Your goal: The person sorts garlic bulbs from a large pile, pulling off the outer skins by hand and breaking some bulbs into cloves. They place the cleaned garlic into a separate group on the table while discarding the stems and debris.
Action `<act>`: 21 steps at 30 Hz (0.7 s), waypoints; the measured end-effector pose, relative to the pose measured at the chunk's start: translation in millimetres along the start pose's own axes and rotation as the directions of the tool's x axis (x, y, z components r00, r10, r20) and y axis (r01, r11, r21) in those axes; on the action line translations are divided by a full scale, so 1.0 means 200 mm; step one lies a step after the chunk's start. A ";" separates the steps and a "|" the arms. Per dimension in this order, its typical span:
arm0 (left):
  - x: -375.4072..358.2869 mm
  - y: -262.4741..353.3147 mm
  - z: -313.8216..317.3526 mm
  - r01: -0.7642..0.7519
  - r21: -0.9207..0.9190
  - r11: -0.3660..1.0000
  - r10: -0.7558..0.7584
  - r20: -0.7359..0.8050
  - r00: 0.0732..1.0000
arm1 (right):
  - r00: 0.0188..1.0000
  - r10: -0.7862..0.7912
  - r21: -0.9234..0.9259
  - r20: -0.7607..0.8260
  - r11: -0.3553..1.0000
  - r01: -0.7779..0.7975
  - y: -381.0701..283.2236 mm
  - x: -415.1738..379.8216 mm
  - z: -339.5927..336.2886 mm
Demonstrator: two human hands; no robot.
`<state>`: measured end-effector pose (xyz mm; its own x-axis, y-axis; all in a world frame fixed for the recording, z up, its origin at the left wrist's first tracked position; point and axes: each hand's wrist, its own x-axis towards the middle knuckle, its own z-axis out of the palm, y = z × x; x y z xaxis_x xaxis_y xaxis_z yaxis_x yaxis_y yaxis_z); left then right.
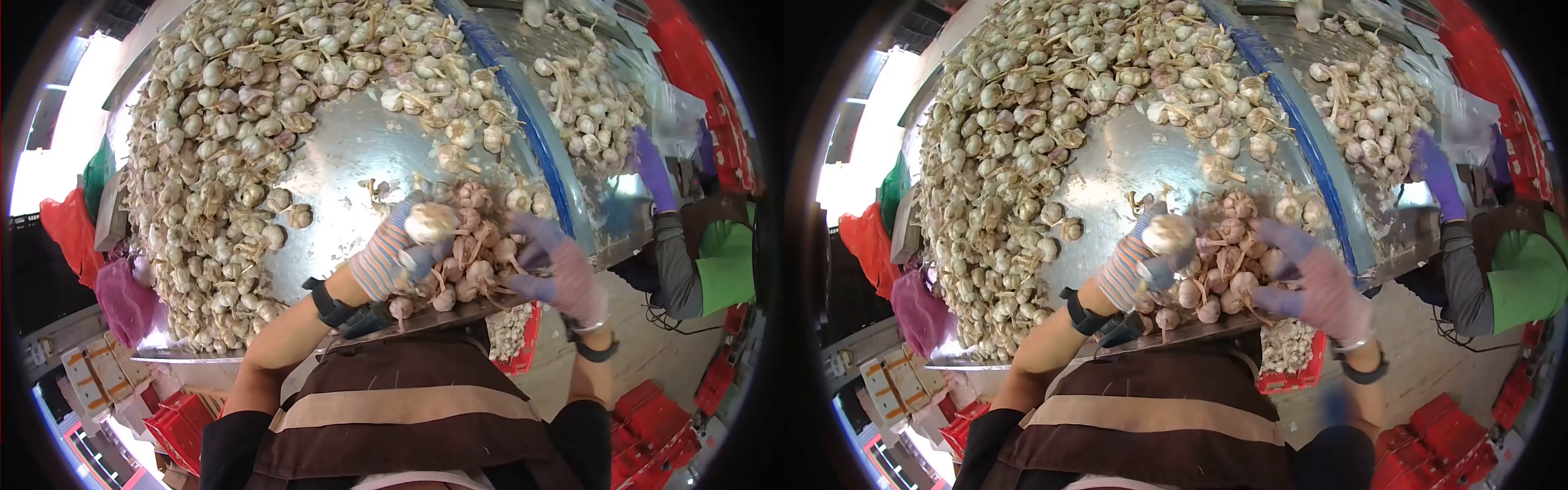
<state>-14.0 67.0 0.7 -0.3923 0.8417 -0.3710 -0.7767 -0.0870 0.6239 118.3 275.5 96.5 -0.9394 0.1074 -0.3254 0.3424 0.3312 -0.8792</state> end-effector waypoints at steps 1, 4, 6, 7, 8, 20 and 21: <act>-0.01 -0.03 0.04 -0.147 0.214 0.966 0.128 0.101 0.987 | 0.992 -0.116 0.039 -0.041 0.992 0.118 0.02 0.04 0.09; -0.09 -0.09 0.21 0.077 0.177 0.981 -0.102 0.139 0.985 | 0.960 -0.276 0.123 -0.058 0.952 0.281 0.09 0.07 0.21; -0.10 -0.09 0.23 0.191 0.319 0.928 -0.242 0.129 0.962 | 0.984 -0.157 0.151 0.085 0.978 0.143 0.13 0.01 0.15; -0.09 -0.10 0.20 0.102 0.559 0.823 -0.215 0.140 0.967 | 0.975 -0.029 -0.070 0.222 0.996 0.046 0.15 -0.02 0.07; -0.08 -0.10 0.18 0.006 0.757 0.654 -0.193 0.159 0.968 | 0.948 -0.002 -0.193 0.320 0.979 0.068 0.16 -0.07 -0.01; 0.33 -0.10 -0.03 -0.020 0.938 -0.347 -0.029 0.010 1.000 | 0.980 0.071 -0.808 -0.186 0.557 -0.194 0.60 0.39 -0.02; 0.33 -0.10 -0.03 -0.007 0.937 -0.350 -0.039 -0.007 0.999 | 0.977 0.153 -0.856 -0.146 0.476 -0.202 0.59 0.45 0.00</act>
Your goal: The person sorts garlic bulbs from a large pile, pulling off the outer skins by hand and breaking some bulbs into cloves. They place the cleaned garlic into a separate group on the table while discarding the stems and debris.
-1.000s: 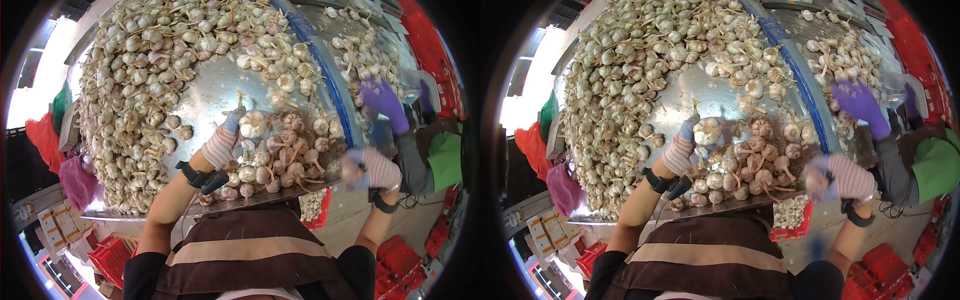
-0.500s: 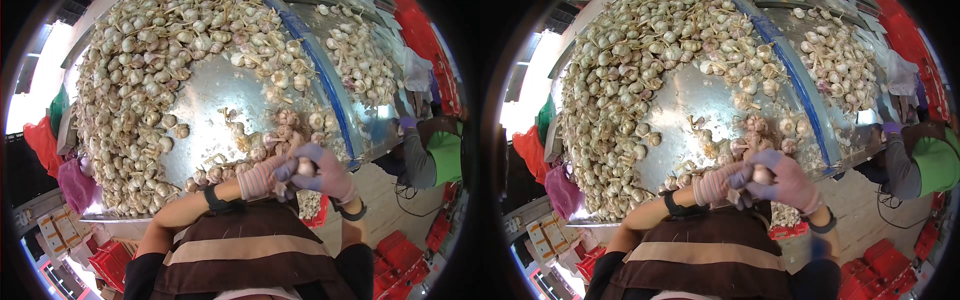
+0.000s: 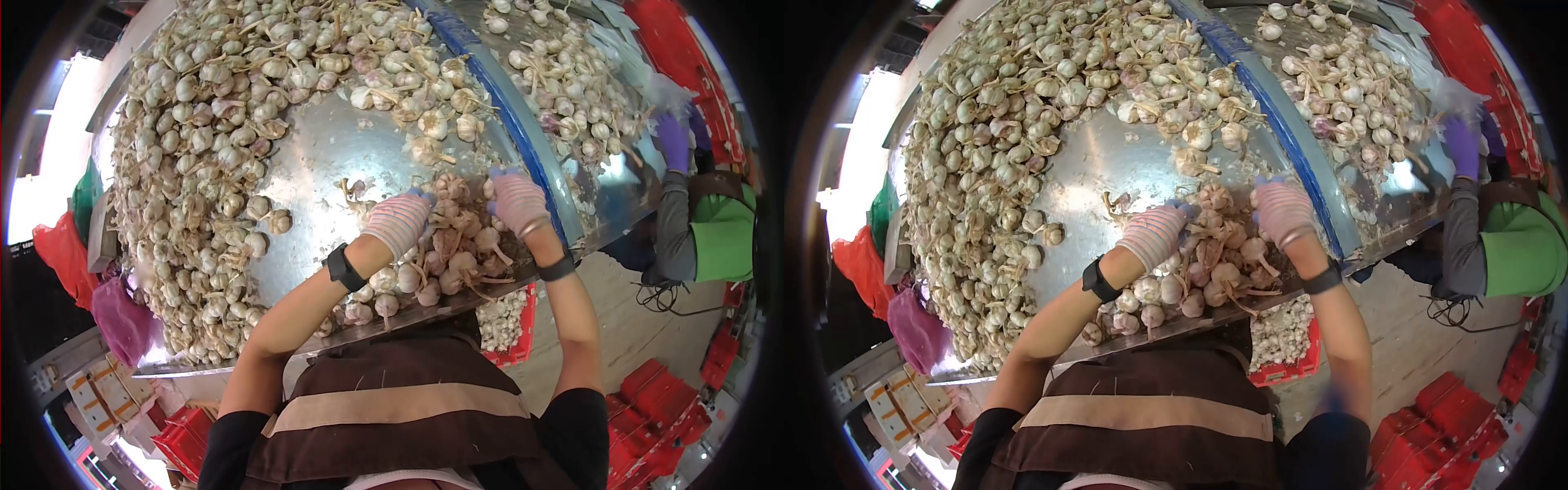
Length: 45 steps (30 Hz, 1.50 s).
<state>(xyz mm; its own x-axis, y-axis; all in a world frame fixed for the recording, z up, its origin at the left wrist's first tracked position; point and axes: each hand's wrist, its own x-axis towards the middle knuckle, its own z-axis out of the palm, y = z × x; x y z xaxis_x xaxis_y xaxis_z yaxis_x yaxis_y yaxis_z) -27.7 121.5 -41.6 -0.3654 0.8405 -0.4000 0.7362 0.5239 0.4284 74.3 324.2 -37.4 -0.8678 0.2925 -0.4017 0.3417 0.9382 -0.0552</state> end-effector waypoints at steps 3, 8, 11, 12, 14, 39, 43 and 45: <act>-0.03 -0.03 -0.01 0.021 -0.025 0.999 -0.021 -0.003 1.000 | 0.994 -0.065 0.143 -0.088 0.987 0.077 0.03 0.02 0.04; -0.12 -0.14 -0.09 0.041 -0.087 0.995 -0.049 -0.092 0.995 | 0.984 0.162 0.988 -0.073 0.145 0.049 0.26 -0.10 -0.14; -0.13 -0.03 -0.14 -0.026 -0.081 0.996 0.029 0.036 0.999 | 0.970 0.237 0.967 -0.057 0.254 -0.005 0.35 -0.12 -0.17; -0.10 -0.06 -0.02 -0.142 -0.134 0.981 0.130 -0.092 0.987 | 0.962 0.271 0.921 -0.011 0.378 -0.096 0.36 -0.12 -0.20; -0.04 -0.02 0.02 -0.081 -0.050 0.995 0.083 0.032 0.996 | 0.960 0.067 0.482 -0.271 0.873 0.076 0.34 -0.12 -0.13; -0.35 0.03 -0.19 -0.403 -0.869 0.287 0.220 -0.350 0.911 | 0.914 -0.382 0.849 -0.138 0.429 0.308 -0.08 -0.51 -0.44; -0.38 0.06 -0.15 -0.234 -0.944 0.232 0.066 -0.225 0.972 | 0.874 -0.354 0.798 -0.333 0.387 0.461 -0.32 -0.37 -0.38; -0.34 0.05 -0.16 0.035 -0.999 0.035 -0.156 0.029 0.987 | 0.861 -0.371 0.748 -0.347 0.444 0.493 -0.42 -0.30 -0.35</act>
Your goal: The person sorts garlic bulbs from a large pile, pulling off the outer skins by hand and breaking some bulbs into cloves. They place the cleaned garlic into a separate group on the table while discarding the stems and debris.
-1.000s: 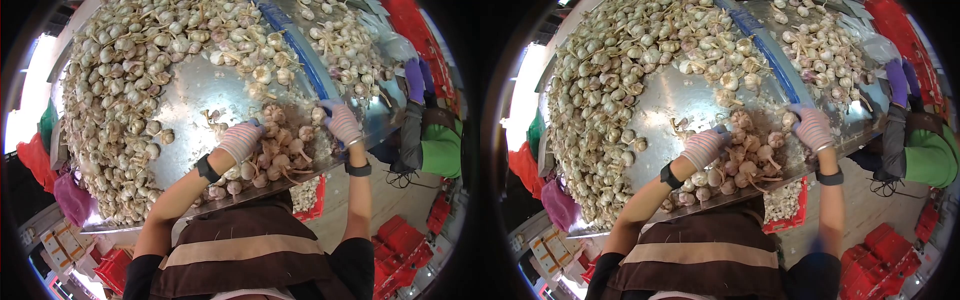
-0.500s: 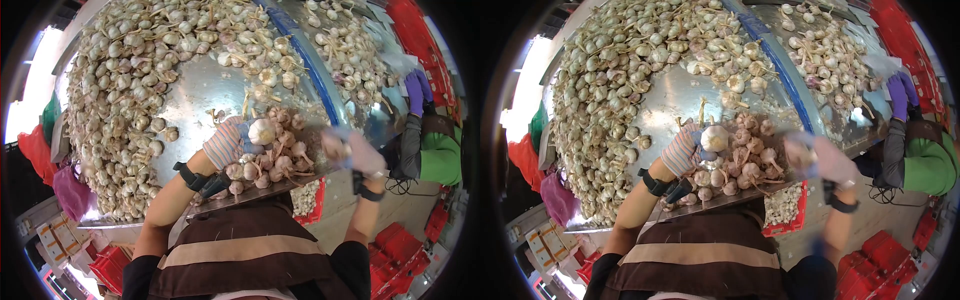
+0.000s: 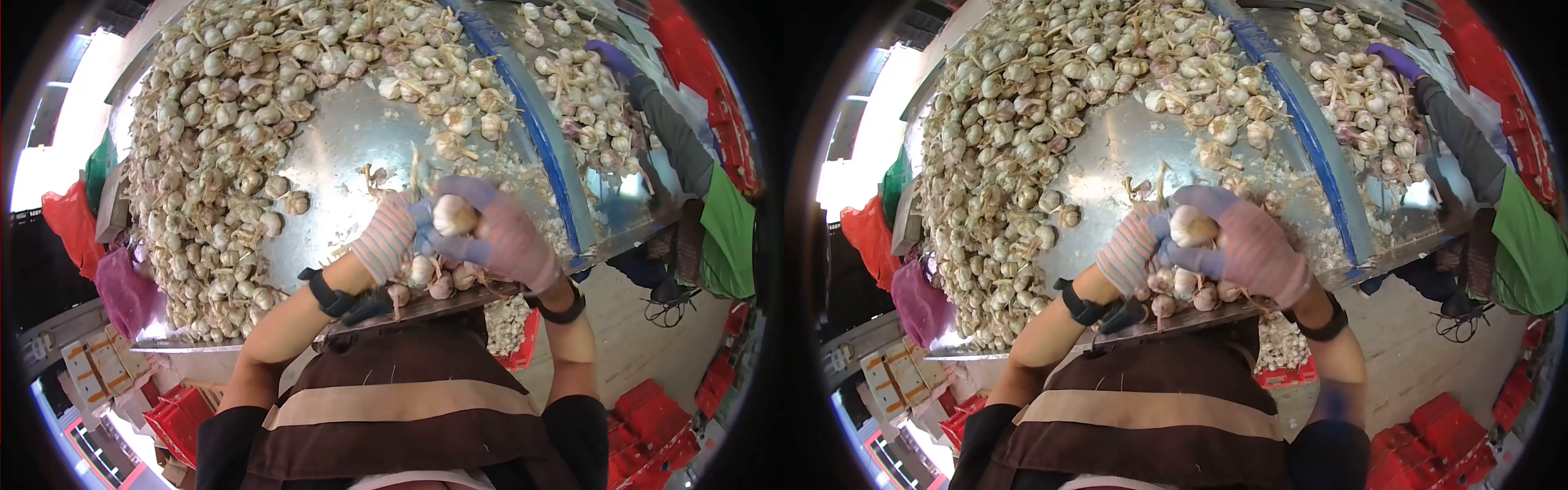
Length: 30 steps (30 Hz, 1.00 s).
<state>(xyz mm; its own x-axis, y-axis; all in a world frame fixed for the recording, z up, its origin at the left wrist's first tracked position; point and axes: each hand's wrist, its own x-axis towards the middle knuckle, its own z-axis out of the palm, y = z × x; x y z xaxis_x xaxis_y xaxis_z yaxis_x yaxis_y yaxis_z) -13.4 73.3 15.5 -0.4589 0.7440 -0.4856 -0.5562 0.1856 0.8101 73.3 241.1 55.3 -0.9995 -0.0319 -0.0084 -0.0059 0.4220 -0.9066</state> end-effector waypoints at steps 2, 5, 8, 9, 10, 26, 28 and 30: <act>0.03 -0.01 -0.03 0.035 -0.089 0.995 -0.043 -0.089 0.995 | 0.999 -0.034 0.099 0.012 0.995 0.032 0.09 0.06 0.04; -0.04 0.14 -0.08 0.052 0.186 0.981 -0.035 -0.095 0.995 | 0.999 0.044 0.274 0.010 0.961 -0.045 0.26 0.14 -0.02; -0.03 0.03 -0.21 -0.099 0.083 0.992 0.117 -0.255 0.960 | 0.898 0.240 -0.100 -0.369 0.950 -0.295 0.40 0.25 -0.36; -0.05 0.02 -0.24 -0.128 0.014 0.992 0.127 -0.275 0.953 | 0.859 0.217 -0.133 -0.464 0.941 -0.310 0.54 0.30 -0.53; -0.06 -0.01 -0.28 -0.097 0.161 0.982 0.136 -0.252 0.958 | 0.812 0.189 -0.165 -0.553 0.930 -0.329 0.63 0.32 -0.63; -0.11 -0.32 -0.24 -0.044 0.996 0.072 -0.101 0.051 0.994 | 0.814 0.167 -0.709 0.557 0.606 0.361 0.23 -0.04 0.45; -0.15 -0.26 -0.26 -0.031 0.984 0.176 0.021 0.028 0.999 | 0.760 0.254 -0.722 0.598 0.583 0.373 0.19 -0.02 0.45; -0.19 -0.20 -0.29 -0.074 0.878 0.472 0.110 0.025 0.994 | 0.791 0.260 -0.646 0.554 0.734 0.211 0.18 0.02 0.37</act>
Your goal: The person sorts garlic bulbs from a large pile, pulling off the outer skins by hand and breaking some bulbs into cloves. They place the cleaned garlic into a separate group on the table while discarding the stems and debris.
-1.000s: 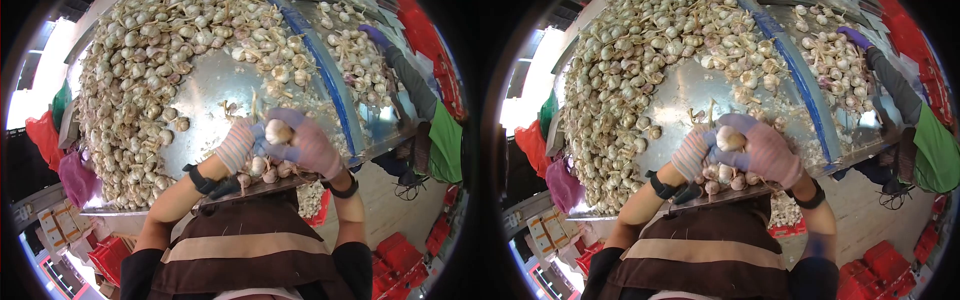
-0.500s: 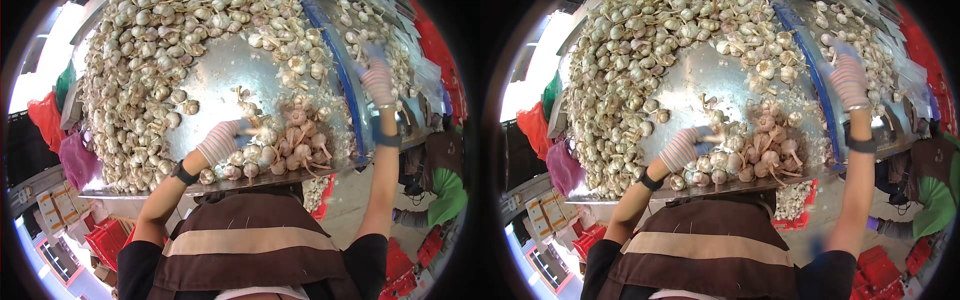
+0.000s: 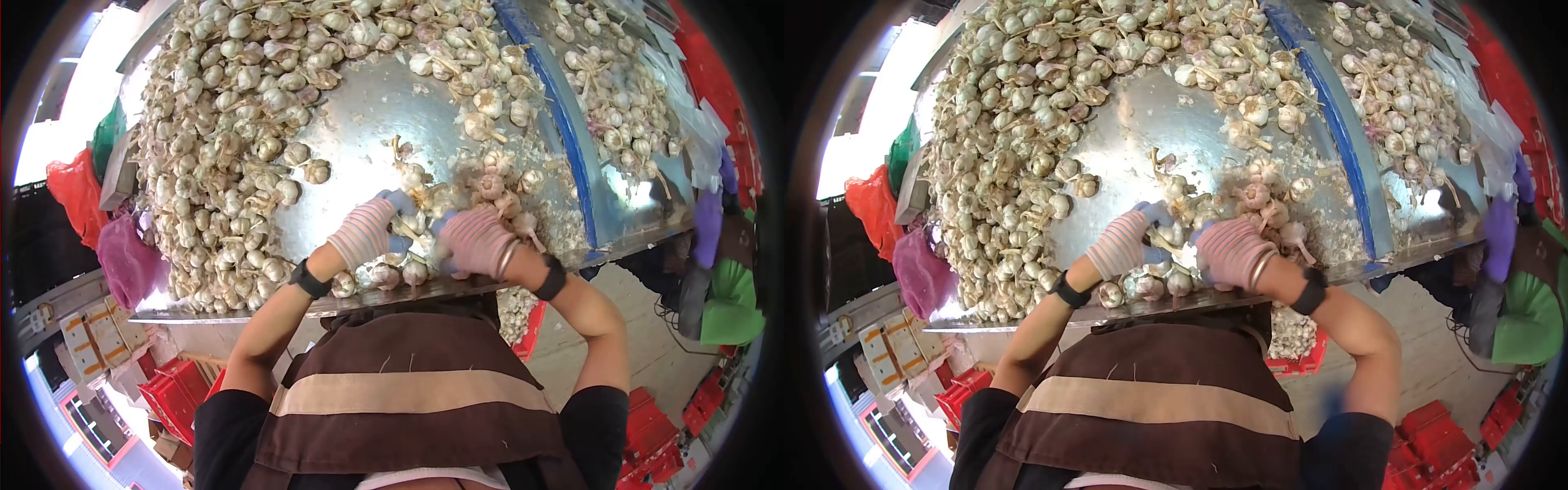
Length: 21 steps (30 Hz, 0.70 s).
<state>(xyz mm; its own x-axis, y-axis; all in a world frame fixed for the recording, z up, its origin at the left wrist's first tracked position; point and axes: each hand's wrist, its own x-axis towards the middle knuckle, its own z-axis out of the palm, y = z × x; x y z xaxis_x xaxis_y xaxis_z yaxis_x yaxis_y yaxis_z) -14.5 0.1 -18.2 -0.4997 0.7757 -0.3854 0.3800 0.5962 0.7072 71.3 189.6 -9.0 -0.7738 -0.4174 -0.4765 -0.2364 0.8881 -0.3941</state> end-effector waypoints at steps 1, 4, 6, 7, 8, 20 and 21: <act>-0.02 -0.02 -0.02 -0.057 -0.176 0.983 0.049 -0.051 0.998 | 0.998 0.025 0.148 -0.052 0.989 -0.018 0.03 -0.04 -0.08; -0.08 -0.02 -0.06 -0.066 -0.559 0.826 0.011 -0.102 0.995 | 0.980 0.142 0.870 -0.138 0.491 0.051 0.20 -0.13 -0.15; -0.12 0.09 -0.07 -0.028 -0.777 0.629 -0.037 -0.066 0.997 | 0.949 0.263 0.983 -0.172 -0.025 0.184 0.25 -0.24 -0.20; -0.11 0.15 -0.06 -0.089 -0.707 0.701 0.062 -0.065 0.996 | 0.939 0.287 0.973 -0.190 -0.071 0.218 0.27 -0.28 -0.24; -0.14 0.24 -0.04 0.106 -0.827 0.552 0.023 0.142 0.990 | 0.927 0.313 0.961 -0.207 -0.116 0.253 0.30 -0.31 -0.27; 0.27 0.31 0.38 -0.238 0.336 0.912 0.178 0.200 0.964 | 0.881 0.307 0.817 -0.360 -0.352 0.456 0.33 -0.41 -0.11; 0.29 0.31 0.40 -0.238 0.352 0.905 0.161 0.233 0.959 | 0.883 0.312 0.804 -0.352 -0.383 0.456 0.33 -0.40 -0.09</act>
<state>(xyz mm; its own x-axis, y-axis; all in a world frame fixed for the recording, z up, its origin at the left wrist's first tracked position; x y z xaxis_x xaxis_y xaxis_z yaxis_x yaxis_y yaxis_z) 42.3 98.4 -44.5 -0.2369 0.8883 -0.3935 0.7369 0.4282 0.5230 107.6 285.9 17.5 -0.9633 -0.0235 -0.2673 0.2103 -0.6848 -0.6977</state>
